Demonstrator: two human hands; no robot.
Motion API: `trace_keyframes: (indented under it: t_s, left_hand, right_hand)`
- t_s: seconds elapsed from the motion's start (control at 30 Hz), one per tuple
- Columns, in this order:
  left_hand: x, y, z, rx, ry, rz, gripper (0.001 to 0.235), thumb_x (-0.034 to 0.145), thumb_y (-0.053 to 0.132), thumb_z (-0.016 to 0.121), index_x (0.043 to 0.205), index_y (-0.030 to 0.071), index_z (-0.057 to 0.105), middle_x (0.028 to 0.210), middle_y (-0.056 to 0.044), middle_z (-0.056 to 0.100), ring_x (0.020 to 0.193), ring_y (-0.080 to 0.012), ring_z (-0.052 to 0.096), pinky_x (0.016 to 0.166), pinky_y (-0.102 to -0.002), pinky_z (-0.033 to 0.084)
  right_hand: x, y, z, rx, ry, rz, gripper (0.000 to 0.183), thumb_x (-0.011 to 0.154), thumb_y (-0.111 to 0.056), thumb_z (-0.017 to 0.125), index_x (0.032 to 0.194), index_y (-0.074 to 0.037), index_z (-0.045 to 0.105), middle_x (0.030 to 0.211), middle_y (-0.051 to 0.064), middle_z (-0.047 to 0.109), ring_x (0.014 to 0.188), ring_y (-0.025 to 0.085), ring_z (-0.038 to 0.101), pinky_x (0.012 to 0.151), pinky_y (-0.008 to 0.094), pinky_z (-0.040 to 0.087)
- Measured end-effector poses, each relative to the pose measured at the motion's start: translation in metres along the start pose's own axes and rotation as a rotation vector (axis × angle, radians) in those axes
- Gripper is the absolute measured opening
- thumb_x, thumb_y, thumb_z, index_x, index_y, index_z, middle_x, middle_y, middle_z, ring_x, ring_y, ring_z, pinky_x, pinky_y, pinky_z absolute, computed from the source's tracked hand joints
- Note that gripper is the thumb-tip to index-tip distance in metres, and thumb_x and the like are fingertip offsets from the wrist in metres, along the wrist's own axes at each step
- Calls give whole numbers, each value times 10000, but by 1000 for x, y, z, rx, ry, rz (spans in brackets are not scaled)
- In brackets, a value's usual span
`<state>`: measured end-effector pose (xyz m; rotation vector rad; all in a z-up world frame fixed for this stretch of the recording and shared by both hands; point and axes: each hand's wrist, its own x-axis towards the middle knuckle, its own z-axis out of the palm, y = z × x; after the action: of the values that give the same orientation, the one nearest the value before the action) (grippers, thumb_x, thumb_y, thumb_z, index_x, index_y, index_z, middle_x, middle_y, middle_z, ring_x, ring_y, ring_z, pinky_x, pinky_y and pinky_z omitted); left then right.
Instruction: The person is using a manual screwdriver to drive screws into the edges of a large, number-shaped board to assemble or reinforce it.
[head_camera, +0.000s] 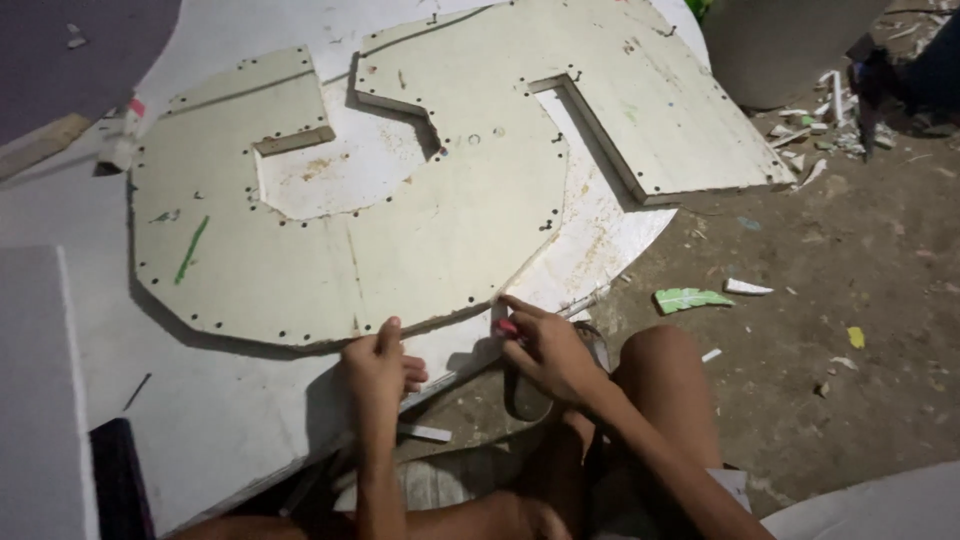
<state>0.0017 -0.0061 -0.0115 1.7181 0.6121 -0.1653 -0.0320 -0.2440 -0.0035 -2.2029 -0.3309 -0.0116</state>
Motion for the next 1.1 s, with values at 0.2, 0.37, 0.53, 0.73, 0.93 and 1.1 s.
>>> trace_keyframes:
  t_s: [0.2, 0.37, 0.53, 0.73, 0.93, 1.1]
  left_hand:
    - [18, -7, -12, 338, 12, 115, 494, 993, 384, 632, 724, -27, 693, 507, -223, 649, 371, -257, 644, 306, -297, 501]
    - [-2, 56, -19, 868, 29, 127, 556, 916, 593, 645, 677, 101, 744, 486, -93, 656, 518, -254, 724, 471, -358, 567]
    - [-10, 106, 11, 793, -123, 705, 385, 801, 312, 856, 1102, 86, 770, 1054, -159, 777, 1055, -384, 729, 913, -536, 551]
    - [8, 60, 54, 1008, -258, 1062, 671, 783, 448, 806, 1413, 298, 632, 1518, -45, 566, 1465, -398, 401, 1174, -695, 244]
    - [19, 42, 60, 999, -172, 1168, 554, 841, 445, 746, 1375, 317, 671, 1427, -43, 641, 1413, -430, 466, 1141, -707, 287]
    - [20, 42, 60, 1008, -151, 1208, 543, 826, 448, 742, 1348, 306, 691, 1373, -51, 678, 1368, -454, 512, 1120, -708, 324]
  right_hand:
    - [2, -10, -10, 155, 0, 7, 154, 852, -133, 621, 865, 20, 636, 1213, 313, 703, 917, 561, 692, 736, 562, 529]
    - [2, -4, -9, 240, 23, 71, 141, 872, -92, 624, 865, 28, 697, 1009, 308, 748, 804, 472, 720, 765, 520, 516]
    - [11, 2, -13, 250, 39, 224, 260, 916, -85, 600, 1109, 50, 710, 1001, 283, 762, 951, 453, 727, 877, 529, 517]
    - [7, 57, -14, 491, 289, 248, 240, 1013, -130, 608, 1181, 34, 655, 968, 185, 708, 889, 300, 664, 868, 489, 536]
    - [8, 64, -20, 367, 320, 203, 205, 996, -184, 646, 1114, -22, 693, 885, 180, 745, 822, 297, 731, 769, 441, 565]
    - [19, 51, -9, 328, 299, 167, 188, 992, -153, 627, 1111, -19, 685, 865, 168, 749, 790, 294, 720, 749, 444, 559]
